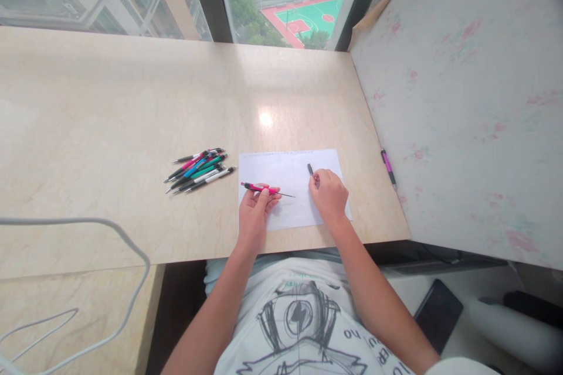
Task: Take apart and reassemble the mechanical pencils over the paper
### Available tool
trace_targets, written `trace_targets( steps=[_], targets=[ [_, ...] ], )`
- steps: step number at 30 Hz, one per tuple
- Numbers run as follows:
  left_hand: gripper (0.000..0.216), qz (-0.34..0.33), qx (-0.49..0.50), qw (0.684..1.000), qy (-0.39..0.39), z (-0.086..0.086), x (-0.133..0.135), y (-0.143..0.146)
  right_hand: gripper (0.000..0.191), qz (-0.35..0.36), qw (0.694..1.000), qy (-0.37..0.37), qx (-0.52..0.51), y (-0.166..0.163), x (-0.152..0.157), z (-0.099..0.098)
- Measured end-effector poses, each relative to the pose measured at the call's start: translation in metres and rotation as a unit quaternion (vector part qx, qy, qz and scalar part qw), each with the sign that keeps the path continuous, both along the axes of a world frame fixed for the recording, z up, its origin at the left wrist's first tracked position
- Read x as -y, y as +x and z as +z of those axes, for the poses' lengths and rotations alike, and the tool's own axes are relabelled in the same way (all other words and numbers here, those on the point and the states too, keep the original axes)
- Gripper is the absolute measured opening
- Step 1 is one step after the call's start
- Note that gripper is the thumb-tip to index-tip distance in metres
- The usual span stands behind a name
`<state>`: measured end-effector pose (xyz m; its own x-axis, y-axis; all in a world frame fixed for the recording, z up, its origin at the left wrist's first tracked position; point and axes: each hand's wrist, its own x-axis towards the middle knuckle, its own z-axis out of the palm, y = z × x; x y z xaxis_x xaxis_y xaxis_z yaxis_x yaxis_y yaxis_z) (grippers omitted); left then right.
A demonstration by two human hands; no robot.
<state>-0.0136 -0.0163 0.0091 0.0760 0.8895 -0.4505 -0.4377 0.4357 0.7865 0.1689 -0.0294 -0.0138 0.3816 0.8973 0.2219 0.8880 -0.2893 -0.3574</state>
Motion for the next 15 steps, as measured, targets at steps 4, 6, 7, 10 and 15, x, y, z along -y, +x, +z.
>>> trace_targets(
  steps=[4, 6, 7, 10, 15],
  targets=[
    [0.032, 0.001, 0.004, 1.000, 0.004, -0.001, 0.000, -0.001, 0.009, -0.011, 1.000, 0.005, 0.009, 0.014, -0.001, -0.004],
    [0.032, 0.000, 0.003, 1.000, 0.006, -0.002, 0.000, -0.001, 0.009, -0.008, 1.000, 0.014, -0.004, 0.016, -0.002, -0.004],
    [0.032, -0.001, 0.003, 1.000, 0.006, -0.002, 0.000, -0.001, 0.009, -0.007, 1.000, 0.019, -0.011, 0.017, -0.002, -0.004],
    [0.031, -0.002, 0.003, 1.000, 0.006, -0.001, -0.001, -0.001, 0.009, -0.004, 0.999, 0.027, -0.019, 0.014, -0.004, -0.002],
    [0.031, -0.003, 0.003, 1.000, 0.011, 0.001, -0.001, 0.000, 0.008, -0.002, 1.000, 0.022, -0.002, 0.007, -0.010, -0.002]
  ],
)
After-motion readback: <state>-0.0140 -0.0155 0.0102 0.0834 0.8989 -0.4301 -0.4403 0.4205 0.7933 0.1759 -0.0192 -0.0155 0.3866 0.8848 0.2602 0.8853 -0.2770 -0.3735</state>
